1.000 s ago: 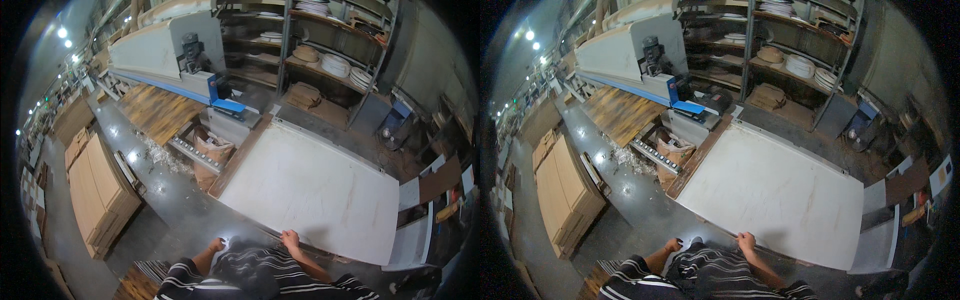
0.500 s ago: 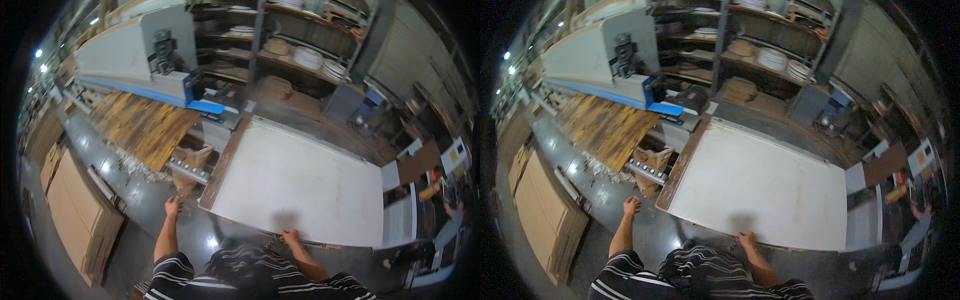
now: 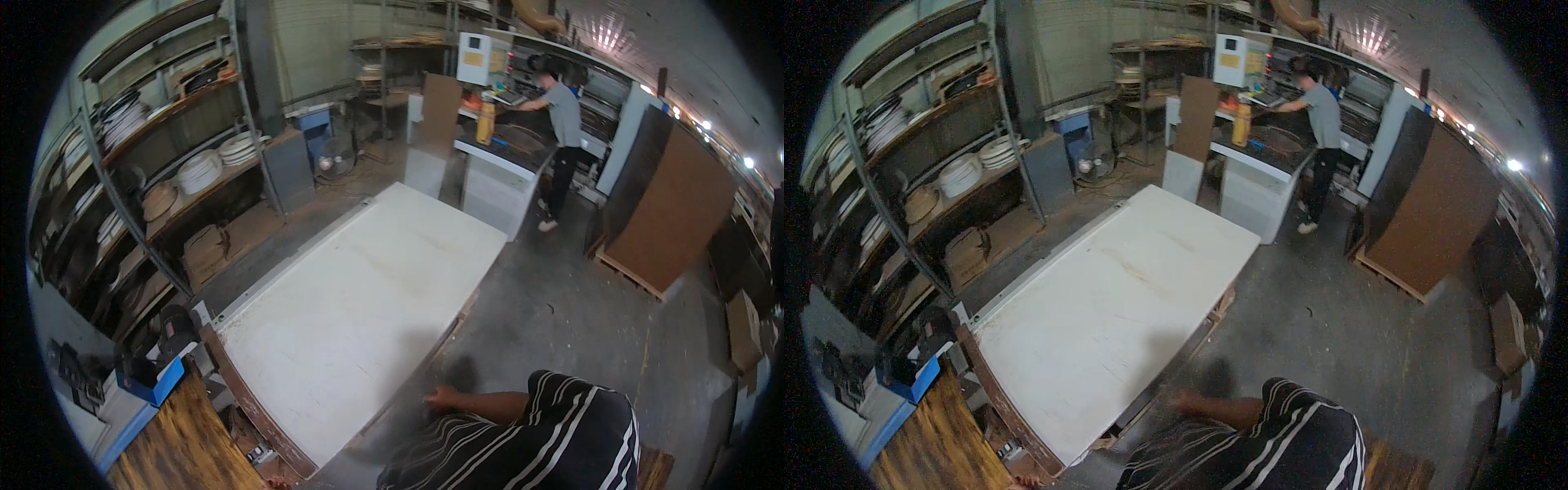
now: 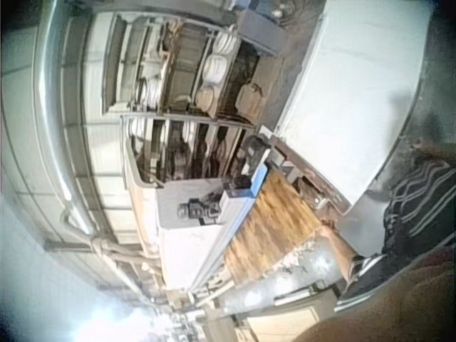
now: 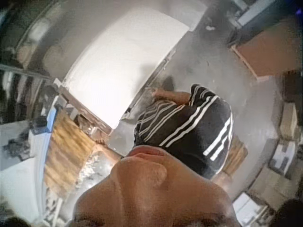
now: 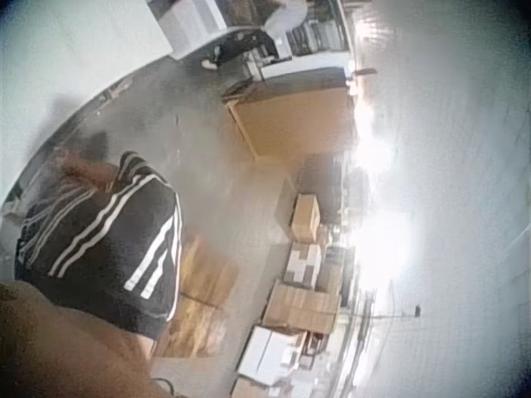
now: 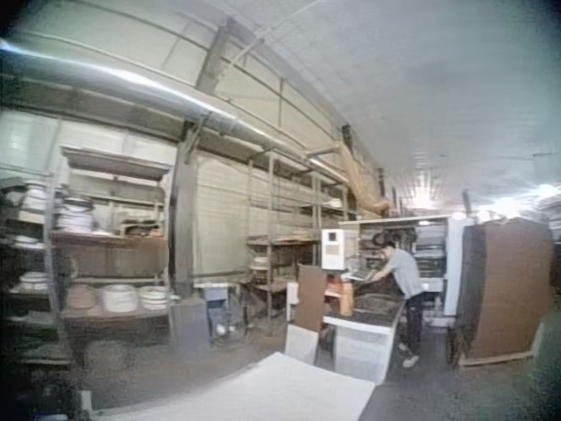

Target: The person repeatedly picks up large wood-patterned panels from a conveyor or table, carries them a short distance, and places them onto a growing stack on the floor. The action is repeated continuously throughout the clip.

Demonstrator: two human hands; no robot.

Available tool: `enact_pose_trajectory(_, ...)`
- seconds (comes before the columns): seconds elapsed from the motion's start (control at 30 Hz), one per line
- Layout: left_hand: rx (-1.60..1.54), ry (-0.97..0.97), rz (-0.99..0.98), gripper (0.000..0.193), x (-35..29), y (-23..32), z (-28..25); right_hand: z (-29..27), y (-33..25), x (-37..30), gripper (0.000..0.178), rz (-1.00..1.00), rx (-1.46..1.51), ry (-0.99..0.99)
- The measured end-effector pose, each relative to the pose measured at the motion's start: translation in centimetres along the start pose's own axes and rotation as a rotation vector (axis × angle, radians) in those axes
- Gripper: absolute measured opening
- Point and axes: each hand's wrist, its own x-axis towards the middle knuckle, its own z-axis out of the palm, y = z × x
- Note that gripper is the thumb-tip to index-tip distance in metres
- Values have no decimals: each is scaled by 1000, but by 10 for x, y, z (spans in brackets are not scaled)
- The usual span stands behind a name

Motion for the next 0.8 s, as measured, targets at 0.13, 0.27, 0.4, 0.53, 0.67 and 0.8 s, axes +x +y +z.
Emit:
enact_pose_trajectory(0.13, -77, -279, -168, 27, -2, -29, -3, 6, 9, 0, 55, 40, -18, 22)
enact_pose_trajectory(0.27, 252, -488, -120, 33, -41, -38, 15, 5, 1, 8, 44, -223, 18, -106)
enact_pose_trajectory(0.4, 379, -478, -76, 20, -85, -51, 17, 13, -30, 35, 37, 111, 976, -528)
enact_pose_trajectory(0.53, 445, -345, 102, 18, -80, -102, -28, 11, -64, 62, 44, 65, 958, -613)
enact_pose_trajectory(0.67, 587, -493, 28, 10, -73, -183, -106, 14, -99, 84, 55, -15, 977, -701)
enact_pose_trajectory(0.8, 909, -578, -31, 14, -109, -250, -160, 38, -144, 115, 64, -18, 876, -860)
